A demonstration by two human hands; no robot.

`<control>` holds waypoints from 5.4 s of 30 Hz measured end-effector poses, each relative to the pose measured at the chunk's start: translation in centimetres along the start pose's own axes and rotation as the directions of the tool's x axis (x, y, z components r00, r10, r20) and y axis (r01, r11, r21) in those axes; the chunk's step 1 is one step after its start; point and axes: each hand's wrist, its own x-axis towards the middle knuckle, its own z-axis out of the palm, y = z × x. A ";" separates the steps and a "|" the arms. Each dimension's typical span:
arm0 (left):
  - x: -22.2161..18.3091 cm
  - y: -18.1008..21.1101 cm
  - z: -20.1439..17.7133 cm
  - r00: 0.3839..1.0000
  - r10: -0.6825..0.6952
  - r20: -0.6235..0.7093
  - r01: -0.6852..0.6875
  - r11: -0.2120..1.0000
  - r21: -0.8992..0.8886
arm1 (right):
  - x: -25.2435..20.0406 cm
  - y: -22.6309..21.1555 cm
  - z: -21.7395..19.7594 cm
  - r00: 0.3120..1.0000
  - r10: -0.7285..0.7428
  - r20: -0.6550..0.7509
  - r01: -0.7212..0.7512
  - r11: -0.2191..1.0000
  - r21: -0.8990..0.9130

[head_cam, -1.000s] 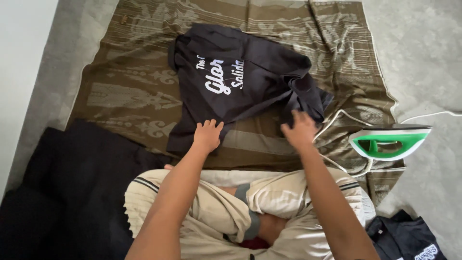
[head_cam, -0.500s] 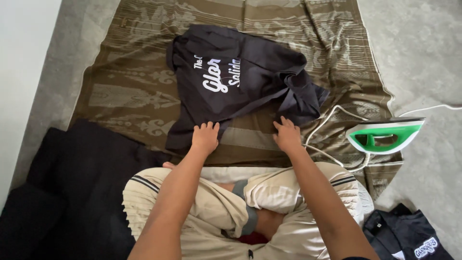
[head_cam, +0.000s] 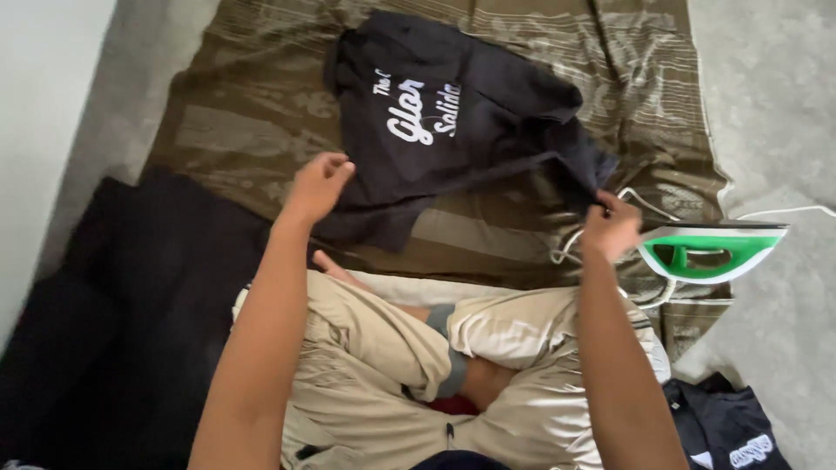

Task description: Ironing a black shirt with an electric iron and then folding it neatly.

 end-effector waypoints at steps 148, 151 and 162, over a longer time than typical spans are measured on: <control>0.5 -0.8 21.0 0.929 0.230 -0.291 -0.014 0.805 0.593 | 4.1 -9.7 11.2 0.744 -0.018 0.668 0.207 0.957 -0.204; 0.1 -0.5 20.6 0.935 0.233 -0.269 -0.035 0.813 0.582 | -1.1 -11.8 7.1 0.733 -0.284 0.618 0.496 0.845 -0.200; 1.6 -0.3 9.9 0.959 0.073 -0.273 0.031 0.934 0.357 | -1.7 -6.6 -2.9 0.615 -0.067 0.786 0.480 0.823 -0.305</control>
